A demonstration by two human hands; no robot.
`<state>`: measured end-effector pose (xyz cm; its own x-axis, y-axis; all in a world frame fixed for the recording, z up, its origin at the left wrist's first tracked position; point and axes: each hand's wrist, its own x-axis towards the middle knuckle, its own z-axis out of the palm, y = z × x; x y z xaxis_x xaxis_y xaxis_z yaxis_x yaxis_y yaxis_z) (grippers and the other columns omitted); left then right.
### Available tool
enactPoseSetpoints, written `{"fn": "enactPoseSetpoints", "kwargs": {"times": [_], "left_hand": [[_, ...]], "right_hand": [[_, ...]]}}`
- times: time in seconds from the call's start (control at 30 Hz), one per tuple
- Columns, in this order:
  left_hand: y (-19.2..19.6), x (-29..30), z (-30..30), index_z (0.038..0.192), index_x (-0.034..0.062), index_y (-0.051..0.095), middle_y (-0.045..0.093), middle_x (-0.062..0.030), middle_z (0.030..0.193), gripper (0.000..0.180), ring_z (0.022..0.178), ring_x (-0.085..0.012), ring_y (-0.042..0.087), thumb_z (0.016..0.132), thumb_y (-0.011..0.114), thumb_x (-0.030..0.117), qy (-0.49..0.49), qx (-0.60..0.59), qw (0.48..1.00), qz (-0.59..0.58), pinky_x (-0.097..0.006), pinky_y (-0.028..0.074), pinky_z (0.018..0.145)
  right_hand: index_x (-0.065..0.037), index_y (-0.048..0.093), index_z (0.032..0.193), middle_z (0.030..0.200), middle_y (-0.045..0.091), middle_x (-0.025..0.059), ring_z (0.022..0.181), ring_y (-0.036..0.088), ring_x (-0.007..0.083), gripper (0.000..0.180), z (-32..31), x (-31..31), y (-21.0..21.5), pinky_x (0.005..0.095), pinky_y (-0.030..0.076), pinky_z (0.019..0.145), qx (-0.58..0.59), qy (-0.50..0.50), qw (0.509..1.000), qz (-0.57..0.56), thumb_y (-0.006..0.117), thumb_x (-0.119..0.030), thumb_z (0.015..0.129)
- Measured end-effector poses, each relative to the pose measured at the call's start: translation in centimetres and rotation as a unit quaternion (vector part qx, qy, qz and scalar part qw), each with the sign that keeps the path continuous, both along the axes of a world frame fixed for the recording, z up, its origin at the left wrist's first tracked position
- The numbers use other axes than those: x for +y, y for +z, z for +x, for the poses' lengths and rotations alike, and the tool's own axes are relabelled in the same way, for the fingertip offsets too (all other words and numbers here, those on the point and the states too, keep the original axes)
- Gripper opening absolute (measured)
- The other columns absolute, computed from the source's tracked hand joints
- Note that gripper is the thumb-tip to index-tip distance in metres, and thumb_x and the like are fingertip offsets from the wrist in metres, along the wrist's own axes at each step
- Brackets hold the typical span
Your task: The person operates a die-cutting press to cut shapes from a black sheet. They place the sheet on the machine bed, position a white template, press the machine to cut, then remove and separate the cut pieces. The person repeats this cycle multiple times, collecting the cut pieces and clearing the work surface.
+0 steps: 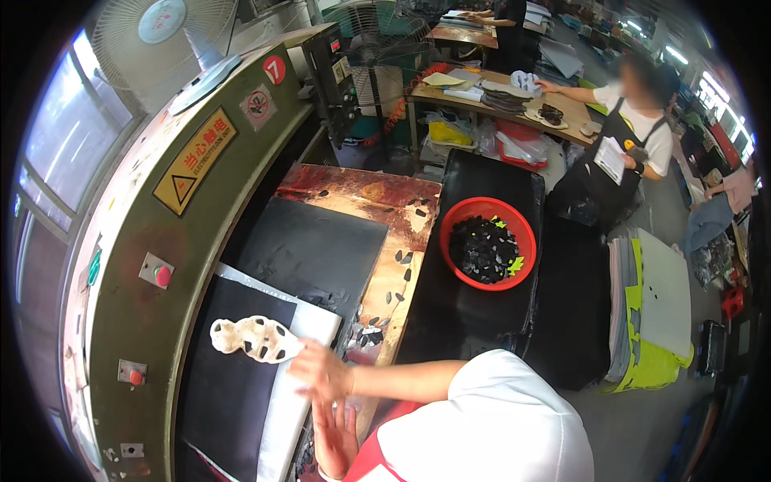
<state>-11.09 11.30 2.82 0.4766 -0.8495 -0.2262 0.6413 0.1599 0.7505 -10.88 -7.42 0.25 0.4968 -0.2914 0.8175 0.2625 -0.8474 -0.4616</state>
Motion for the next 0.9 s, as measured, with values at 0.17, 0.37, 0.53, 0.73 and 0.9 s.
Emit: {"fn": "enactPoseSetpoints", "kwargs": {"times": [0.17, 0.37, 0.53, 0.73, 0.9], "left_hand": [[0.1, 8.3, 3.9, 0.130, -0.0009, 0.054, 0.061, -0.0135, 0.117, 0.036, 0.112, -0.0225, 0.056, 0.096, 0.056, 0.012, -0.033, -0.267, 0.945, 0.187, -0.034, 0.044, 0.096], [-5.4, 14.6, 13.0, 0.139, 0.0063, 0.045, 0.041, -0.0296, 0.139, 0.048, 0.126, -0.0395, 0.045, 0.099, 0.049, 0.033, 0.209, -0.712, 0.403, 0.535, -0.052, 0.038, 0.101], [-10.0, 15.8, 14.0, 0.132, 0.0079, 0.051, 0.050, -0.0219, 0.131, 0.042, 0.119, -0.0372, 0.049, 0.098, 0.048, 0.031, 0.222, -0.714, 0.235, 0.621, -0.049, 0.041, 0.098], [-10.0, 15.4, 12.8, 0.130, 0.0101, 0.055, 0.054, -0.0211, 0.126, 0.038, 0.113, -0.0366, 0.054, 0.097, 0.050, 0.030, 0.256, -0.737, 0.214, 0.588, -0.048, 0.045, 0.094], [-9.8, 15.3, 13.1, 0.129, 0.0117, 0.056, 0.053, -0.0200, 0.126, 0.037, 0.114, -0.0361, 0.054, 0.098, 0.049, 0.031, 0.272, -0.739, 0.211, 0.579, -0.048, 0.046, 0.094]], "right_hand": [[-0.001, 0.052, 0.126, 0.127, 0.048, 0.0248, 0.121, 0.043, 0.0417, 0.055, 1.0, -2.9, -2.9, 0.0486, 0.036, 0.102, 0.195, -0.132, 0.972, 0.029, 0.066, -0.034, 0.084], [-0.005, 0.040, 0.140, 0.143, 0.032, 0.0308, 0.135, 0.028, 0.0484, 0.072, 3.7, -2.0, -4.9, 0.0507, 0.028, 0.112, 0.280, -0.039, 0.958, 0.044, 0.069, -0.036, 0.083], [-0.005, 0.045, 0.135, 0.134, 0.043, 0.0280, 0.126, 0.041, 0.0450, 0.066, 4.2, -2.0, -6.0, 0.0506, 0.031, 0.110, 0.212, -0.083, 0.974, 0.014, 0.070, -0.025, 0.077], [-0.004, 0.046, 0.133, 0.131, 0.044, 0.0292, 0.125, 0.042, 0.0461, 0.063, 4.0, -1.9, -6.0, 0.0514, 0.030, 0.110, 0.176, -0.085, 0.981, 0.013, 0.068, -0.024, 0.077], [-0.004, 0.047, 0.132, 0.130, 0.044, 0.0307, 0.124, 0.042, 0.0474, 0.061, 4.0, -1.9, -5.7, 0.0520, 0.029, 0.110, 0.165, -0.078, 0.983, 0.022, 0.065, -0.022, 0.076]]}}
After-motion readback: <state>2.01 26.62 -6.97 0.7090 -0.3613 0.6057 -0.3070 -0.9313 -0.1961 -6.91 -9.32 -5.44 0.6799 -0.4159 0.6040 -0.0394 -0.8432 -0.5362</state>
